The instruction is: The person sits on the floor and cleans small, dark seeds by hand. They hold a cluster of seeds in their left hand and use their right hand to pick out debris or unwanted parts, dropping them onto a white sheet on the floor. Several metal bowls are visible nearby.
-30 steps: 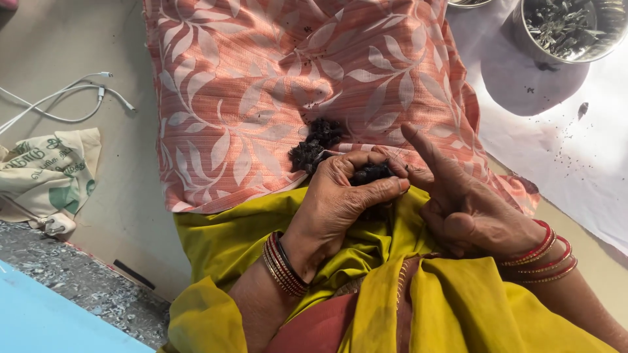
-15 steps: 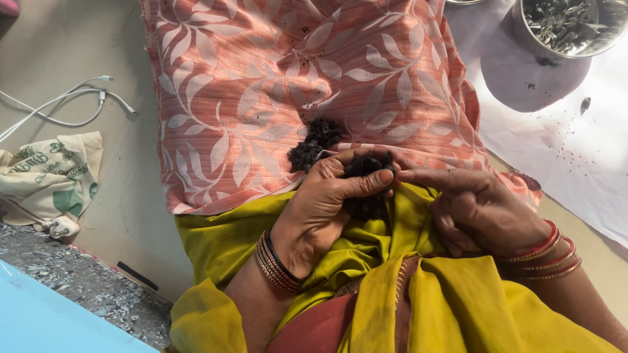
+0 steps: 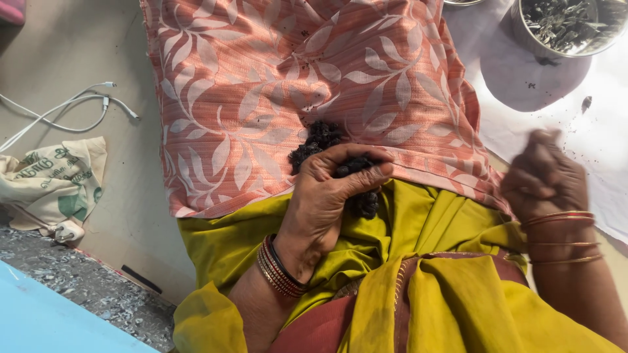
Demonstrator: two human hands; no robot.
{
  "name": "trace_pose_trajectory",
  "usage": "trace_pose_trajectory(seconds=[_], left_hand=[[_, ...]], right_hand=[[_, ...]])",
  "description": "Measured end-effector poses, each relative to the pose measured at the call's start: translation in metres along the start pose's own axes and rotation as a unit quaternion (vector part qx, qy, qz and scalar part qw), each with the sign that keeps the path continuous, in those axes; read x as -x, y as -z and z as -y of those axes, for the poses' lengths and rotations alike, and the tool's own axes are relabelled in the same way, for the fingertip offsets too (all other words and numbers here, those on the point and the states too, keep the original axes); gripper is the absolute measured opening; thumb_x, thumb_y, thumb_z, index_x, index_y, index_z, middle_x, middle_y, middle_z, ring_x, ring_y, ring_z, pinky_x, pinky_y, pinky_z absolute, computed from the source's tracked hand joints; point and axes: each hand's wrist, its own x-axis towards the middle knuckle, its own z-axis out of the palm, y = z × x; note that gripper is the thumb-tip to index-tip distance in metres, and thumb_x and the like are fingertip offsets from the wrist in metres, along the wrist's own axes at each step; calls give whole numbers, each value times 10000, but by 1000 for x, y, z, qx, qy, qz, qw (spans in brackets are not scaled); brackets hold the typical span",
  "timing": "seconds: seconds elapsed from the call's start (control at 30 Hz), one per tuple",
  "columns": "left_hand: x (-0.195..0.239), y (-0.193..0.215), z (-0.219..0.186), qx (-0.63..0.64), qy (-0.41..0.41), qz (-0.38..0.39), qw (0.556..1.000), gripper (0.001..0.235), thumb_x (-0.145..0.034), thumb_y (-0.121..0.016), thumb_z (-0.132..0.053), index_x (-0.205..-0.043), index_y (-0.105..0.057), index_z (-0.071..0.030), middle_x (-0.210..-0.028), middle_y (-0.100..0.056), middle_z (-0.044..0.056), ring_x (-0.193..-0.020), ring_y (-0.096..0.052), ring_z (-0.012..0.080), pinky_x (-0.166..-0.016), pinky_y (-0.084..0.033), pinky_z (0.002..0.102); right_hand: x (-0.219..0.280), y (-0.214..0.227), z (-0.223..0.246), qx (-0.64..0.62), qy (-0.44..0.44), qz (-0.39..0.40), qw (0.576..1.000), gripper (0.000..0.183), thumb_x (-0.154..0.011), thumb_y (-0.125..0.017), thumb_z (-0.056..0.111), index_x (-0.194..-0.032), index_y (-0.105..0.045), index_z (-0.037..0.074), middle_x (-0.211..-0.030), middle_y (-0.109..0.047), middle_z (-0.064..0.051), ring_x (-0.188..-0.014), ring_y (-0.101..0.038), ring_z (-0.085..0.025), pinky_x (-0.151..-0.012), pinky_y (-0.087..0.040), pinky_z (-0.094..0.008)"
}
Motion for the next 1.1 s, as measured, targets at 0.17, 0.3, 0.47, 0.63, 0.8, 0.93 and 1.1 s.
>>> trace_pose_trajectory(seconds=[0.17,0.3,0.47,0.63,0.8,0.93,1.1], left_hand=[[-2,-7,-4,-16,-20,-29,999,155,-843,-813,6,-987,-764,-27,-940,-755,43,-862,-701,117,-800,-565,255],[-2,-10,-1,-7,3,-4,1000,154,-846,-819,-10,-986,-759,-30,-912,-750,38,-823,-691,112,-761,-555,252],[2,-12,0,-61,62,9,996,149,-832,-815,2,-971,-762,-15,-866,-747,33,-753,-667,108,-685,-538,249],[1,-19,-8,-68,63,32,995,123,-824,-803,-1,-943,-773,-9,-886,-751,12,-800,-680,85,-741,-555,234],[0,-17,-7,-115,69,36,990,104,-822,-807,-3,-922,-777,-2,-867,-731,4,-808,-677,75,-749,-550,232],[-5,-19,-7,-113,108,15,988,119,-804,-801,1,-920,-774,-3,-850,-743,21,-782,-683,89,-728,-555,244],[-8,-20,-5,-74,145,-23,986,138,-789,-795,7,-925,-772,-5,-848,-755,40,-765,-694,111,-710,-564,263]], right_hand=[[12,51,25,18,80,-38,996,304,-1248,-496,217,-976,-582,114,-592,-404,53,-428,-330,-42,-427,-318,-169],[21,57,32,87,45,-65,993,203,-1100,-495,242,-964,-620,156,-526,-368,70,-370,-312,-54,-289,-249,-220],[13,98,39,33,87,-109,990,357,-1188,-499,316,-944,-598,74,-529,-340,65,-394,-297,-59,-363,-254,-176],[14,70,32,189,34,-158,969,308,-1075,-480,324,-865,-578,122,-491,-313,82,-366,-253,-56,-306,-219,-215],[0,107,39,296,39,-226,927,425,-1069,-504,448,-806,-542,116,-494,-290,86,-369,-211,-57,-307,-184,-232],[-29,132,73,471,26,-252,845,292,-1041,-540,404,-983,-645,138,-699,-552,45,-555,-495,-90,-482,-414,-254],[-76,164,136,782,258,-327,464,251,-1043,-666,181,-1274,-732,110,-1146,-745,-85,-978,-701,-186,-878,-555,-350]])
